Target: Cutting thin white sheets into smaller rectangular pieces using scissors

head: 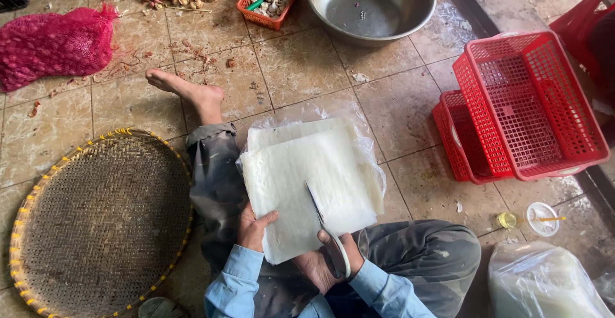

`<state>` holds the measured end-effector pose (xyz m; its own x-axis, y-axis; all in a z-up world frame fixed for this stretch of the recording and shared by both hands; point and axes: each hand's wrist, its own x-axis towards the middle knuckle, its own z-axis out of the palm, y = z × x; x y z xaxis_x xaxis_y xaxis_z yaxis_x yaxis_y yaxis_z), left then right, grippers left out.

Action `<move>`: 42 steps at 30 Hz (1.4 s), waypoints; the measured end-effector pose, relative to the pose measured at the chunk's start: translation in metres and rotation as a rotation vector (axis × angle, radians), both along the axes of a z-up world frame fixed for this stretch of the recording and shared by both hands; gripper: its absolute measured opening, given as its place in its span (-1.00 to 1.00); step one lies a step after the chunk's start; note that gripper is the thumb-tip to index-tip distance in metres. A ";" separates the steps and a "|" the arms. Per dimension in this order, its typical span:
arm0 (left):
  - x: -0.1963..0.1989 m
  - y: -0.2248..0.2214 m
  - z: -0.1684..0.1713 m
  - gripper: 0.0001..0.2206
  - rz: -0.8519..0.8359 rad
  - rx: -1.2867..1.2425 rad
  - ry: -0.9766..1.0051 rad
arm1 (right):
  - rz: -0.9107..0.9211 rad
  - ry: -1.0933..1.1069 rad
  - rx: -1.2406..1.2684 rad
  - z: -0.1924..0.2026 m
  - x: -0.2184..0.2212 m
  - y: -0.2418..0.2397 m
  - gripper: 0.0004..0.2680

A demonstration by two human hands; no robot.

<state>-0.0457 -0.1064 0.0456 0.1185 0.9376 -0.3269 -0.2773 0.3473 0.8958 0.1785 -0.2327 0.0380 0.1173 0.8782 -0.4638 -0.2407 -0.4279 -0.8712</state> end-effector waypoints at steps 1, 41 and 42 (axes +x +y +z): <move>0.000 0.000 0.000 -0.51 0.003 0.001 -0.003 | 0.003 -0.003 0.001 0.007 0.002 -0.001 -0.51; 0.006 -0.006 -0.006 -0.45 0.007 -0.098 -0.069 | 0.163 0.046 -0.174 0.088 0.004 0.049 -0.40; 0.006 -0.006 -0.007 -0.45 0.000 -0.088 -0.057 | 0.170 -0.098 -0.176 0.087 0.005 0.048 -0.45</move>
